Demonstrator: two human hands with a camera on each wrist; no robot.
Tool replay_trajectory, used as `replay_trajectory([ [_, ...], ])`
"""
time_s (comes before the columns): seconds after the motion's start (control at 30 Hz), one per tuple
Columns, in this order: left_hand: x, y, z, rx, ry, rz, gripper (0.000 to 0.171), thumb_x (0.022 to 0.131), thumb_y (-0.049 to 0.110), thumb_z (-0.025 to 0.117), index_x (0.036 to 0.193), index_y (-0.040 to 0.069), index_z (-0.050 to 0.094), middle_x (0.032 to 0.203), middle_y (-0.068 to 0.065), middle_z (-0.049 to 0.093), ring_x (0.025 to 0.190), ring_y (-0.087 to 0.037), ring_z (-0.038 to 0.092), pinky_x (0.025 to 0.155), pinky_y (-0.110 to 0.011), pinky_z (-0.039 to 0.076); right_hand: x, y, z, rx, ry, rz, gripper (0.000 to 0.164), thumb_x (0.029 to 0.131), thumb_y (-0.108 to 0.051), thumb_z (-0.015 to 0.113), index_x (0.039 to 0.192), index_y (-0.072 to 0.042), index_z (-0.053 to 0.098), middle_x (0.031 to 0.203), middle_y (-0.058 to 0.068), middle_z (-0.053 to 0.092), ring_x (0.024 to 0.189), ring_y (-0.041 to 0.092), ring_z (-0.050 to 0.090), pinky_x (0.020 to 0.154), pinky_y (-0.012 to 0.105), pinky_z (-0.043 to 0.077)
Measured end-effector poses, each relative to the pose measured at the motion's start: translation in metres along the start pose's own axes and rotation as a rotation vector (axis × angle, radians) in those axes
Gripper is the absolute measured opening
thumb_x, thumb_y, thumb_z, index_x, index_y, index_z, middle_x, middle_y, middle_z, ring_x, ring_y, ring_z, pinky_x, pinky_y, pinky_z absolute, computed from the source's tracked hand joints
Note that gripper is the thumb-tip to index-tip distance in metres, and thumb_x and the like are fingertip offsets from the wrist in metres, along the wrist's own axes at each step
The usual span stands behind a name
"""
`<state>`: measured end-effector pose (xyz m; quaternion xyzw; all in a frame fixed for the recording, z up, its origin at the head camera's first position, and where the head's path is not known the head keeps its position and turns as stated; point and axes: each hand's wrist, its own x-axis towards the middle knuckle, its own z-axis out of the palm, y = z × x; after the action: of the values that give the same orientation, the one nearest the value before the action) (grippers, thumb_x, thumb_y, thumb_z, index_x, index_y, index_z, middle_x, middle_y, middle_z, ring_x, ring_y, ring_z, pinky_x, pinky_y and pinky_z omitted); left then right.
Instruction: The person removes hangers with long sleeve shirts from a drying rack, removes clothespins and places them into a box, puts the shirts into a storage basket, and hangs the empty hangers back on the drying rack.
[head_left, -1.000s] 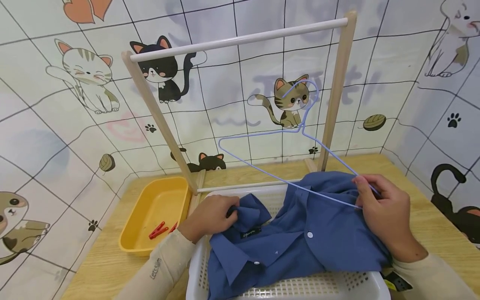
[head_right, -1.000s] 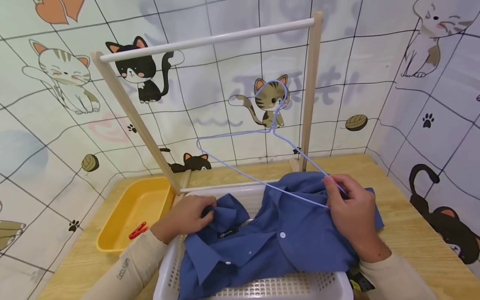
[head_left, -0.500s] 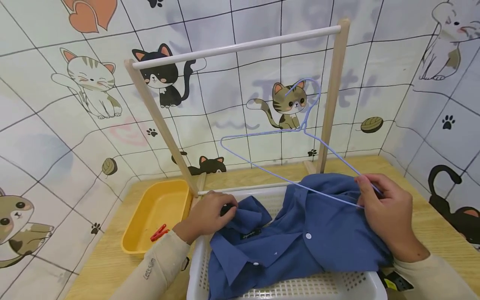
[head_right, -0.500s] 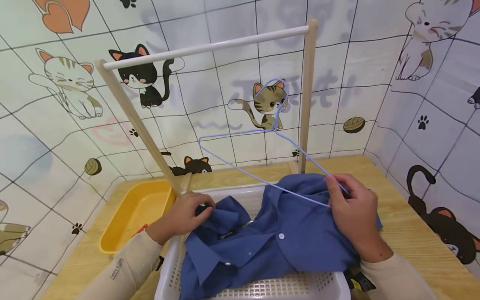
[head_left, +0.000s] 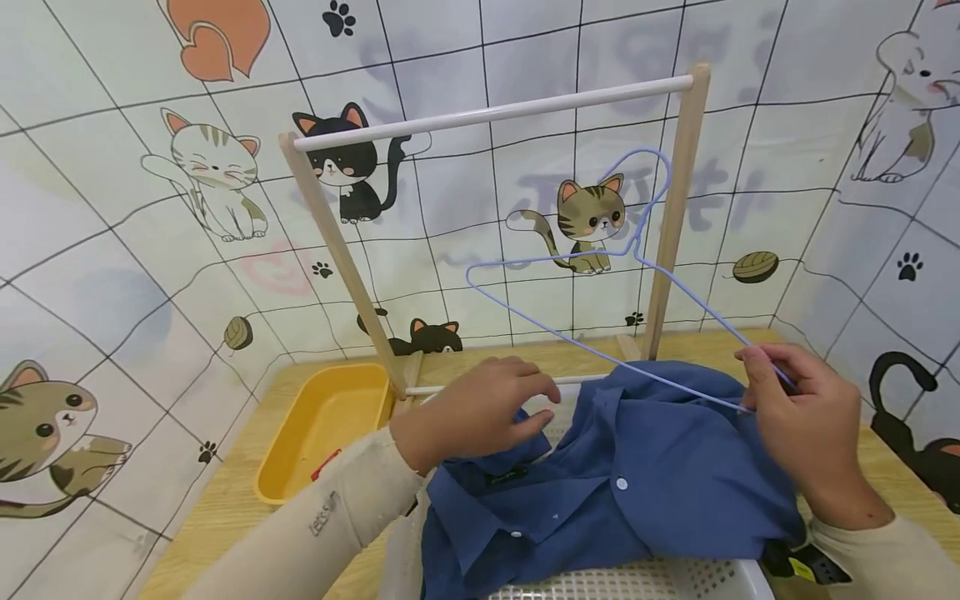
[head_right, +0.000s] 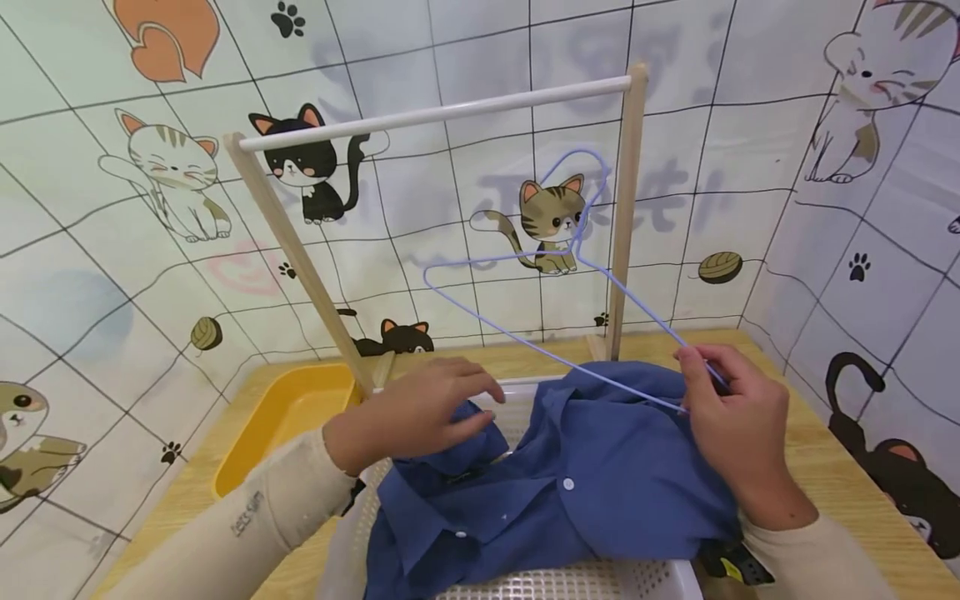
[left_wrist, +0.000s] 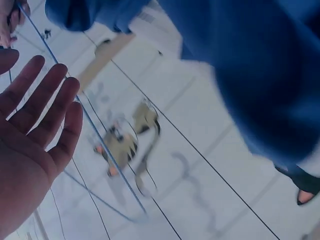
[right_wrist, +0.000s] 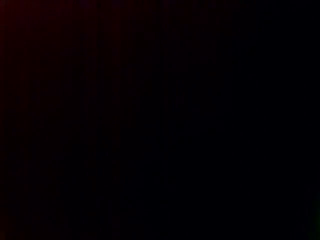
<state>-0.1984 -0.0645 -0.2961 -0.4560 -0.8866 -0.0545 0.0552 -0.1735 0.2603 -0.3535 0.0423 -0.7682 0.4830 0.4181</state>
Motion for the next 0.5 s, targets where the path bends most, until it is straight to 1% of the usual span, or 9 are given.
replay_trajectory([
  [0.07, 0.017, 0.011, 0.006, 0.043, -0.042, 0.022, 0.03, 0.103, 0.035, 0.055, 0.127, 0.02, 0.064, 0.124, 0.003, 0.066, 0.115, -0.014, 0.062, 0.102, -0.032, 0.048, 0.0, 0.002, -0.002, 0.004, 0.0, 0.001, 0.01, 0.092, 0.0, 0.067, 0.097, 0.009, 0.07, 0.057, -0.016, 0.055, 0.048, -0.004, 0.053, 0.05, 0.009, 0.041],
  [0.17, 0.038, 0.025, 0.018, 0.098, -0.104, 0.019, 0.041, 0.104, 0.042, 0.051, 0.138, 0.021, 0.057, 0.135, 0.002, 0.061, 0.125, -0.015, 0.058, 0.106, -0.032, 0.046, 0.002, 0.006, -0.004, 0.007, 0.005, -0.012, 0.011, 0.092, 0.0, 0.067, 0.096, 0.009, 0.07, 0.055, -0.016, 0.055, 0.047, -0.004, 0.052, 0.047, 0.011, 0.04],
  [0.23, 0.051, 0.032, 0.026, 0.132, -0.136, -0.011, 0.049, 0.104, 0.047, 0.048, 0.145, 0.022, 0.051, 0.142, 0.001, 0.056, 0.132, -0.016, 0.054, 0.108, -0.033, 0.045, 0.003, 0.008, -0.005, 0.009, 0.007, -0.013, 0.01, 0.092, -0.001, 0.067, 0.095, 0.009, 0.07, 0.054, -0.015, 0.055, 0.046, -0.004, 0.052, 0.046, 0.011, 0.04],
  [0.33, 0.067, 0.038, 0.038, 0.165, -0.169, -0.076, 0.058, 0.103, 0.055, 0.043, 0.152, 0.024, 0.042, 0.151, 0.001, 0.048, 0.139, -0.017, 0.048, 0.111, -0.037, 0.043, 0.004, 0.011, -0.007, 0.001, 0.012, -0.006, 0.01, 0.092, -0.001, 0.068, 0.095, 0.008, 0.07, 0.053, -0.015, 0.054, 0.045, -0.004, 0.052, 0.046, 0.011, 0.039],
  [0.43, 0.081, 0.04, 0.051, 0.19, -0.194, -0.142, 0.066, 0.101, 0.063, 0.039, 0.155, 0.025, 0.036, 0.155, 0.002, 0.044, 0.142, -0.018, 0.045, 0.112, -0.039, 0.042, 0.005, 0.012, -0.008, -0.005, 0.013, 0.012, 0.01, 0.092, -0.001, 0.068, 0.095, 0.008, 0.07, 0.053, -0.014, 0.054, 0.045, -0.004, 0.053, 0.047, 0.011, 0.04],
  [0.5, 0.089, 0.04, 0.06, 0.191, -0.207, -0.174, 0.069, 0.099, 0.065, 0.039, 0.156, 0.026, 0.034, 0.155, 0.001, 0.044, 0.142, -0.018, 0.045, 0.112, -0.04, 0.042, 0.005, 0.013, -0.009, -0.008, 0.013, 0.013, 0.01, 0.092, -0.001, 0.068, 0.095, 0.008, 0.07, 0.053, -0.015, 0.054, 0.045, -0.004, 0.052, 0.048, 0.01, 0.041],
])
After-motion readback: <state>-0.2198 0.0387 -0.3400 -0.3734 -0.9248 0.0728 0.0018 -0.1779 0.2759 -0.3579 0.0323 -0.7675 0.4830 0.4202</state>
